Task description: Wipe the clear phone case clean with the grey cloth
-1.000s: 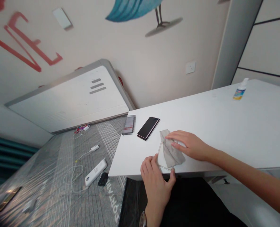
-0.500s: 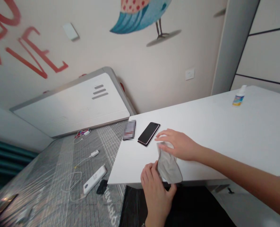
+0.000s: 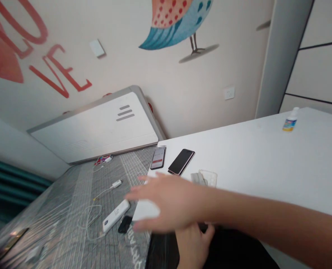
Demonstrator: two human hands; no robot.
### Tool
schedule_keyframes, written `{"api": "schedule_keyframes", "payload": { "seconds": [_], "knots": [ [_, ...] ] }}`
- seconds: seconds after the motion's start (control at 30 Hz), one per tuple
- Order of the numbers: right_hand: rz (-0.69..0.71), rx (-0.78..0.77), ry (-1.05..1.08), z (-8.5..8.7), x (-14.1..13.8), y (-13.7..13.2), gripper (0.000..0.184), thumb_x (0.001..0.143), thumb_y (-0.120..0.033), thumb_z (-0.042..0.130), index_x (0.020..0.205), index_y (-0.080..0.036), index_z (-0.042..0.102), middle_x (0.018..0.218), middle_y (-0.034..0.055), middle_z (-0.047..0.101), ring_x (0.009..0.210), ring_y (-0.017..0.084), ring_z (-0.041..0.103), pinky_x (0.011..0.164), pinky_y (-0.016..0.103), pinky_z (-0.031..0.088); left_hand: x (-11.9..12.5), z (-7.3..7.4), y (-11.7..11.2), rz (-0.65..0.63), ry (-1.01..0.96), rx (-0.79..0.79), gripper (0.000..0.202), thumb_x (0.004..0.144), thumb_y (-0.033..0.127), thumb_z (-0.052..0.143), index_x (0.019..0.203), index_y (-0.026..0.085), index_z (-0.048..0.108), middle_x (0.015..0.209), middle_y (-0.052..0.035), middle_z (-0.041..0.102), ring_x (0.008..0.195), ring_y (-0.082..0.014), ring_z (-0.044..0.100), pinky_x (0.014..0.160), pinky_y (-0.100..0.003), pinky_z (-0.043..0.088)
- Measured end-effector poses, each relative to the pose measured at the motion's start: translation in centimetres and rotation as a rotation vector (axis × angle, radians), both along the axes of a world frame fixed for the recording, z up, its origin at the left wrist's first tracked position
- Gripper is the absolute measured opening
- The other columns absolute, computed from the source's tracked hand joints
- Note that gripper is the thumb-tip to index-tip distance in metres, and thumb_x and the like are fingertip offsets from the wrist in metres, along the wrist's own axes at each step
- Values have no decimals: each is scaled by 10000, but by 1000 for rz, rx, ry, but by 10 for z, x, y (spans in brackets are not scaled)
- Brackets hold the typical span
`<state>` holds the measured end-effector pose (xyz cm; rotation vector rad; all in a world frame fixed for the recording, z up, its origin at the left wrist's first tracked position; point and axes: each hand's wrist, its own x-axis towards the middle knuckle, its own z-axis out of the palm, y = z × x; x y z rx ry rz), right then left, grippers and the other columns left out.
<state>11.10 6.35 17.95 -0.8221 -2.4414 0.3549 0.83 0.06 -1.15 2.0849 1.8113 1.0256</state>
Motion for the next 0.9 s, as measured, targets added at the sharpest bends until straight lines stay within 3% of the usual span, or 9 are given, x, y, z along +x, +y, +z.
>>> {"api": "schedule_keyframes", "payload": {
  "seconds": [0.07, 0.2, 0.27, 0.37, 0.47, 0.53, 0.6, 0.7, 0.9],
  "knots": [
    [-348, 10, -70, 11, 58, 35, 438, 899, -505, 727, 1281, -289, 728, 1319, 29, 729, 1277, 260, 642, 1128, 426, 477, 2, 4, -3, -75, 9, -3, 652, 724, 373, 701, 1312, 99, 632, 1263, -153, 620, 1266, -363, 522, 1149, -562, 416],
    [-893, 108, -4, 23, 188, 94, 611, 940, -308, 658, 1389, 91, 547, 1556, 431, 343, 1500, 567, 241, 1091, 859, 60, 3, 11, -5, -153, 32, -39, 733, 679, 287, 801, 1353, 150, 550, 1274, -127, 556, 1270, -348, 474, 1177, -585, 338],
    [-1131, 243, -113, 15, 224, 97, 685, 953, -414, 640, 1411, 85, 533, 1591, 423, 286, 1517, 578, 182, 1096, 826, 139, 3, 13, -4, -156, 43, -52, 752, 679, 290, 807, 1361, 154, 519, 1281, -119, 537, 1280, -340, 452, 1184, -584, 319],
    [-916, 301, -242, -16, 215, 68, 622, 964, -437, 636, 1424, -22, 579, 1598, 296, 404, 1512, 470, 323, 1191, 687, 227, 3, 13, -3, -155, 69, -53, 769, 677, 280, 810, 1367, 163, 491, 1294, -110, 521, 1288, -334, 437, 1179, -576, 319],
    [-571, 53, -237, -63, 156, 26, 382, 1030, -446, 535, 1270, -205, 707, 1292, 96, 723, 1185, 255, 679, 1049, 437, 518, 2, 13, -3, -152, 91, -39, 769, 687, 281, 810, 1372, 167, 479, 1301, -109, 515, 1289, -331, 436, 1170, -564, 329],
    [-309, -132, -224, -93, 115, 1, 298, 1017, -414, 570, 1219, -260, 727, 1269, 59, 720, 1153, 231, 679, 1003, 403, 546, 2, 13, -3, -155, 100, -30, 759, 696, 289, 806, 1371, 167, 480, 1298, -108, 514, 1289, -330, 439, 1170, -562, 328],
    [-193, -144, -214, -117, 90, -14, 246, 970, -352, 640, 1168, -240, 735, 1231, 67, 720, 1107, 237, 680, 961, 401, 558, 2, 13, -3, -158, 101, -31, 729, 708, 287, 794, 1360, 171, 489, 1286, -102, 516, 1281, -324, 445, 1169, -555, 330],
    [-180, -48, -230, -135, 85, -16, 264, 973, -320, 638, 1195, -204, 722, 1245, 92, 716, 1124, 262, 672, 1006, 457, 538, 2, 14, -2, -156, 99, -35, 689, 725, 277, 770, 1350, 174, 497, 1270, -96, 518, 1273, -315, 452, 1165, -543, 337],
    [-330, 96, -295, -139, 101, -5, 364, 1010, -415, 600, 1290, -206, 702, 1392, 132, 665, 1391, 378, 532, 1164, 729, 314, 2, 21, -1, -148, 140, -17, 625, 773, 343, 752, 1320, 153, 516, 1251, -116, 528, 1272, -332, 465, 1148, -550, 366]
  ]
}}
